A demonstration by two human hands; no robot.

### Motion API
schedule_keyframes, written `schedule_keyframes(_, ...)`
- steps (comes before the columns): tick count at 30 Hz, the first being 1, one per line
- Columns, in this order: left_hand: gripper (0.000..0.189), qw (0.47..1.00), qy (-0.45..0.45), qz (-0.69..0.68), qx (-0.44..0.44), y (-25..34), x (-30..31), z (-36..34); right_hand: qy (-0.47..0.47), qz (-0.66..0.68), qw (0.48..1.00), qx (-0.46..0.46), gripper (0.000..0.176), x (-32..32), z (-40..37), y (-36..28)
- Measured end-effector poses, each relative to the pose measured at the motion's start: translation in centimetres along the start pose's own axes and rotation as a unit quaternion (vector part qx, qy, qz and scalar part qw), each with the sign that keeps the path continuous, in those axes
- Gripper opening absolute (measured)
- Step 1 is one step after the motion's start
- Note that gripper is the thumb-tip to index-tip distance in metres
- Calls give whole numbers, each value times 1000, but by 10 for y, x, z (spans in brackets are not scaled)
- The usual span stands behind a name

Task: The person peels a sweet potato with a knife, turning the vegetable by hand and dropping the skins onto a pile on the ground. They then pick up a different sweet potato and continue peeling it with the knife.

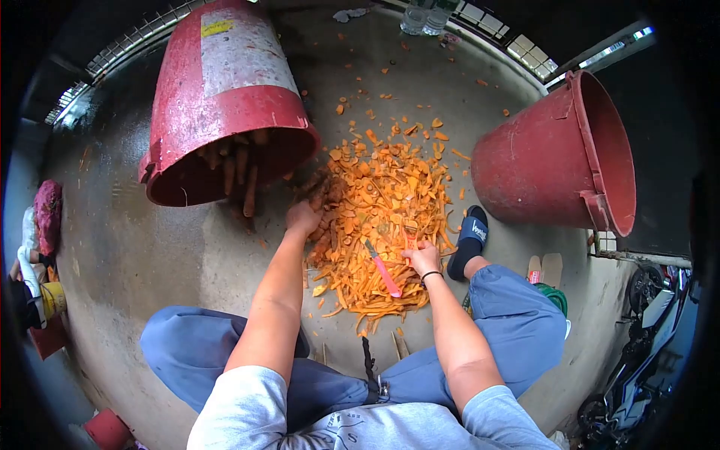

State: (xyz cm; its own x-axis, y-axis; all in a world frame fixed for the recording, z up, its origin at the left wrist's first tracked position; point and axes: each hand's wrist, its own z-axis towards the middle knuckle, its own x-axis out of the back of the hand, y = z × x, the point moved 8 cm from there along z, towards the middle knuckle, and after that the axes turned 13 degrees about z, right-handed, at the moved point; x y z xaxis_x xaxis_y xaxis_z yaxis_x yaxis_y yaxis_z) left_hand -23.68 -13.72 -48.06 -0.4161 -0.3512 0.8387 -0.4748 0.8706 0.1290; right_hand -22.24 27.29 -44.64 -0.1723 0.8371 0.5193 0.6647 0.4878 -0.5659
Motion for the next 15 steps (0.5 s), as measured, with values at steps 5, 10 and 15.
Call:
schedule_keyframes(5,43,847,-120,-495,151,-36,-39,-15,-92,354,931,-10,39,-9,-11,1)
schedule_keyframes(10,35,537,-228,-810,66,-7,-18,-82,-168,461,871,2,34,11,-23,-37)
schedule_keyframes(15,40,536,-260,-804,7,42,54,-132,-175,336,907,184,36,62,-41,-145)
